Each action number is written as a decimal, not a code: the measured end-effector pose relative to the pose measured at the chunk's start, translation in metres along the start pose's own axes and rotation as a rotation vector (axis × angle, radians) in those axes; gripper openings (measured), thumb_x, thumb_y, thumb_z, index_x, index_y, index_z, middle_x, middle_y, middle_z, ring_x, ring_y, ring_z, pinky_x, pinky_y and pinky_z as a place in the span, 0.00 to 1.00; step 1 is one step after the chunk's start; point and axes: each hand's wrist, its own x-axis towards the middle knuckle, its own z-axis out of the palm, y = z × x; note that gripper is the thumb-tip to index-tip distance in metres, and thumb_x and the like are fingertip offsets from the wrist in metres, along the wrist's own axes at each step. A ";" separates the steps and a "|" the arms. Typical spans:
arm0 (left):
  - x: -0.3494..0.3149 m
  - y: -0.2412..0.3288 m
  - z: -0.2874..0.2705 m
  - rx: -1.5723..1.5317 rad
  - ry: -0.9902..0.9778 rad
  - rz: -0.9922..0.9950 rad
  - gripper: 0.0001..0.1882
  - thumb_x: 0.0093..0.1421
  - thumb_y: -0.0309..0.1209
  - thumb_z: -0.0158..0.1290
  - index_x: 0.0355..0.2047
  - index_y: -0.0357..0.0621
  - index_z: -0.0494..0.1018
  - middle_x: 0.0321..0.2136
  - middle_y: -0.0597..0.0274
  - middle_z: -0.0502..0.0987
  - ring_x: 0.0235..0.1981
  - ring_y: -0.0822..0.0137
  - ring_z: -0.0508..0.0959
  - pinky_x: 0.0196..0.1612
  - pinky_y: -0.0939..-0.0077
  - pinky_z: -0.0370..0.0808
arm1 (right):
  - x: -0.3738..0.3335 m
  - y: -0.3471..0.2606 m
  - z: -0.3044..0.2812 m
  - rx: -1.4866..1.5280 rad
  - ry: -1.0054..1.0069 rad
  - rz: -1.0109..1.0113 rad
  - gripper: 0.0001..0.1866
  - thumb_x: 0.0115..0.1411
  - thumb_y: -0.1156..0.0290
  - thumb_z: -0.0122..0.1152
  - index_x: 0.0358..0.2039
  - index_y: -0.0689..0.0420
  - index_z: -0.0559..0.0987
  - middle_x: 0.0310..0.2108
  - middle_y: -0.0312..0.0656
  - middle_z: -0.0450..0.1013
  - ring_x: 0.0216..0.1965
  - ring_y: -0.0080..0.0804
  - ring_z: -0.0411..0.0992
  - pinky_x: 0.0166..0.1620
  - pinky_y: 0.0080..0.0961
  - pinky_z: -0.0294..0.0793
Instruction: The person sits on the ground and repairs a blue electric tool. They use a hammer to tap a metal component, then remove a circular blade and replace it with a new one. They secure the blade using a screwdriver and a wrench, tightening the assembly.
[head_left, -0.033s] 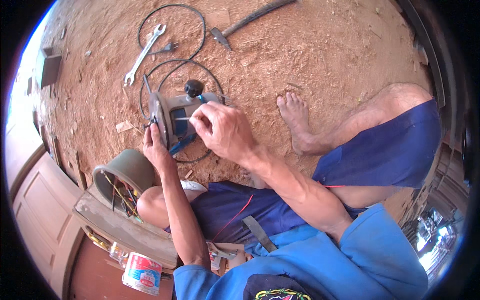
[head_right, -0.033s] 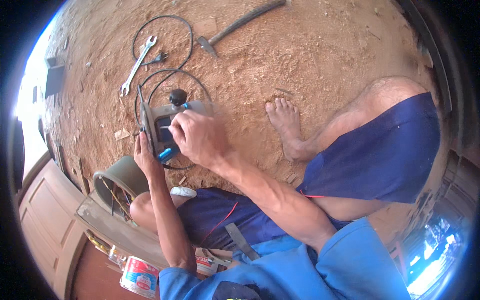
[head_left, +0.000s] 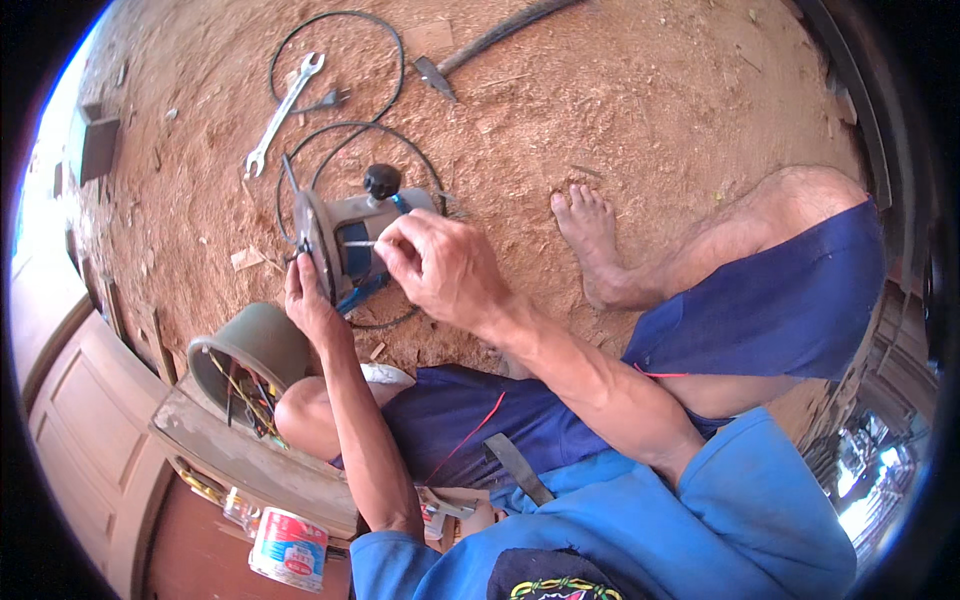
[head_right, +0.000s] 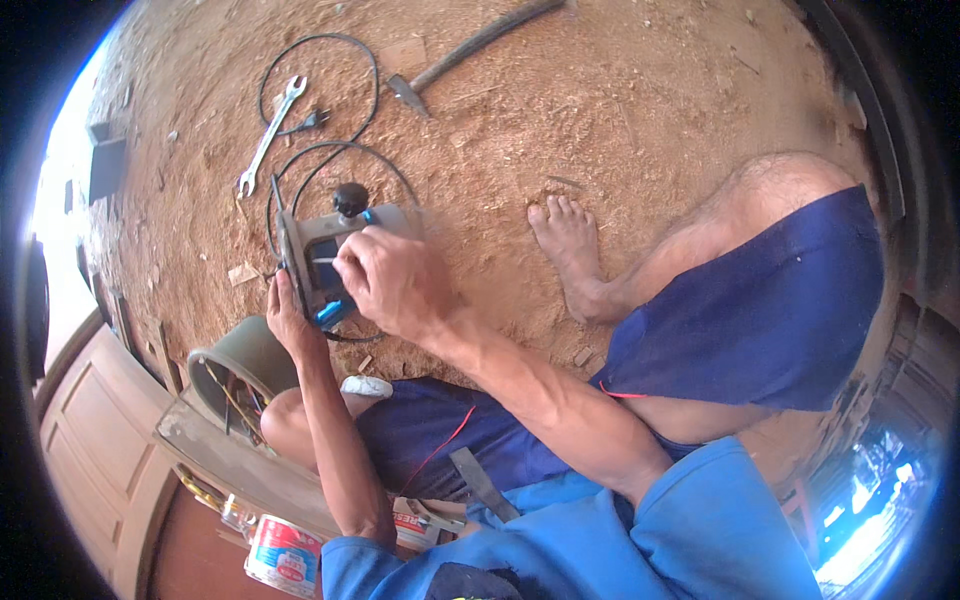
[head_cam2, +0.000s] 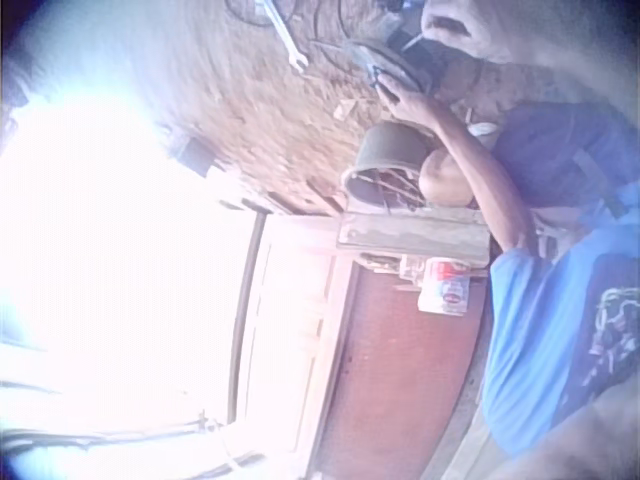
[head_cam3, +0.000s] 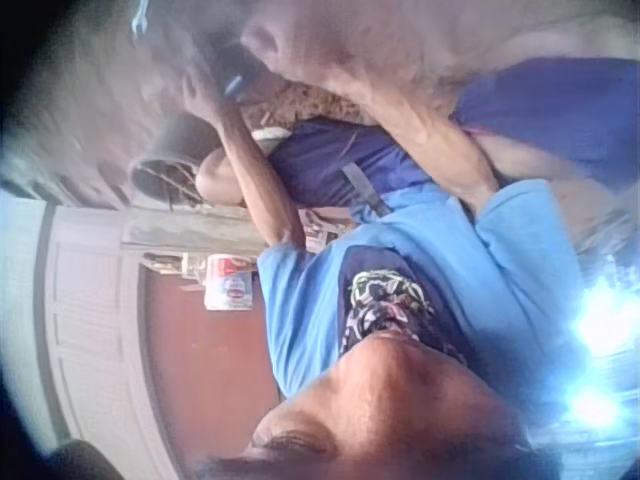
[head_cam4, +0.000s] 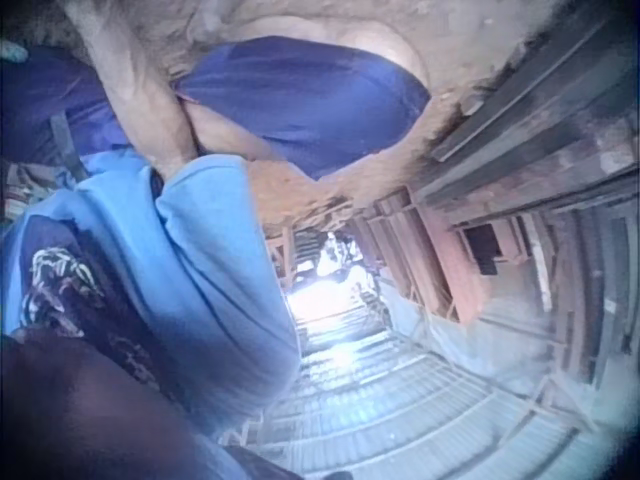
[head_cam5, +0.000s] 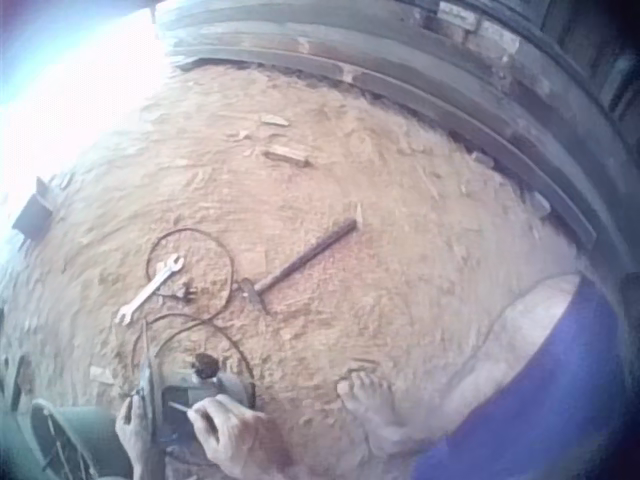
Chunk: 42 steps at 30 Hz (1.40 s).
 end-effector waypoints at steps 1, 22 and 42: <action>-0.001 0.001 0.003 -0.034 -0.015 0.020 0.16 0.71 0.38 0.56 0.49 0.37 0.77 0.40 0.62 0.81 0.38 0.73 0.79 0.44 0.77 0.76 | -0.001 0.003 0.001 0.026 0.012 0.005 0.08 0.63 0.67 0.65 0.30 0.56 0.79 0.27 0.43 0.77 0.28 0.42 0.79 0.31 0.38 0.78; -0.003 0.002 0.013 -0.069 -0.010 0.058 0.12 0.72 0.38 0.52 0.45 0.41 0.73 0.36 0.63 0.77 0.35 0.71 0.79 0.37 0.74 0.78 | -0.015 0.013 0.021 0.064 0.056 -0.068 0.07 0.57 0.73 0.66 0.29 0.54 0.73 0.24 0.38 0.69 0.24 0.36 0.76 0.26 0.32 0.76; 0.000 -0.001 0.014 -0.214 0.001 -0.002 0.09 0.70 0.34 0.56 0.42 0.40 0.77 0.37 0.63 0.80 0.33 0.71 0.80 0.37 0.77 0.78 | -0.017 -0.001 0.042 -0.027 0.007 -0.194 0.06 0.59 0.73 0.67 0.32 0.56 0.77 0.24 0.39 0.72 0.24 0.38 0.76 0.27 0.34 0.76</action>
